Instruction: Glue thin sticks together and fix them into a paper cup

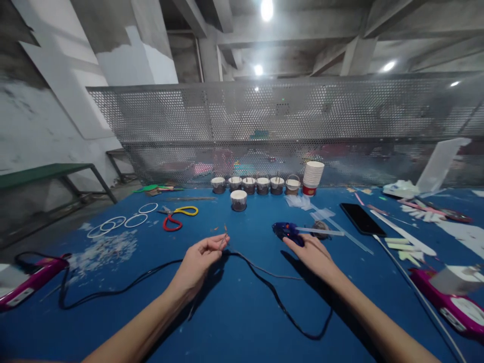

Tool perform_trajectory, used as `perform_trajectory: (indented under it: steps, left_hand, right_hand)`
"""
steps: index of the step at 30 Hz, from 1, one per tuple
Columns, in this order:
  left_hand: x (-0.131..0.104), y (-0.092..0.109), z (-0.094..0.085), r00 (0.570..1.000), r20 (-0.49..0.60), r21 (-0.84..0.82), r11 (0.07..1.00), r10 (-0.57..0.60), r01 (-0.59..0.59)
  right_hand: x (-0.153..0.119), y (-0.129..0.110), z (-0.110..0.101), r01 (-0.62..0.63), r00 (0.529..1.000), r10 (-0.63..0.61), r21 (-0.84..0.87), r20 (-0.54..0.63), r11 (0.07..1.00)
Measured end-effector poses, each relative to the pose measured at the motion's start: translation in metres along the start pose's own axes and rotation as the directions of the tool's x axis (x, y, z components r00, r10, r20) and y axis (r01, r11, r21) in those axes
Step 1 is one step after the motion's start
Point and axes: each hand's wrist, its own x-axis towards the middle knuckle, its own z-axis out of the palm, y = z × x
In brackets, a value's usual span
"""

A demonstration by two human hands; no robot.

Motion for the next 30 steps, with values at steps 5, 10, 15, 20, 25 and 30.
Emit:
perform_trajectory:
  steps: [5,10,15,20,25,30]
  left_hand:
    - [-0.007,0.007,0.003,0.999,0.045,-0.032,0.999,-0.02,0.021]
    - [-0.015,0.009,0.007,0.989,0.142,-0.059,0.996,-0.051,0.06]
    - [-0.019,0.009,0.008,0.978,0.194,-0.082,0.992,-0.08,0.098]
    - [-0.018,0.008,0.008,0.974,0.183,-0.106,0.982,-0.135,0.156]
    - [-0.016,0.008,0.007,0.967,0.198,-0.165,0.967,-0.162,0.196]
    - [-0.015,0.009,0.004,0.965,0.157,-0.087,0.97,-0.21,0.226]
  right_hand:
    - [-0.049,-0.011,-0.028,0.106,0.991,-0.124,-0.292,-0.045,0.951]
    - [-0.05,-0.066,-0.018,0.245,0.968,-0.252,0.219,0.007,0.945]
    - [-0.023,-0.108,0.018,0.028,0.948,-0.263,0.779,0.177,0.627]
    - [-0.019,-0.115,0.037,-0.128,0.961,-0.181,0.912,0.212,0.39]
    - [-0.025,-0.113,0.039,-0.125,0.978,-0.119,0.938,0.171,0.324]
    - [-0.028,-0.114,0.041,-0.113,0.976,-0.142,0.945,0.163,0.308]
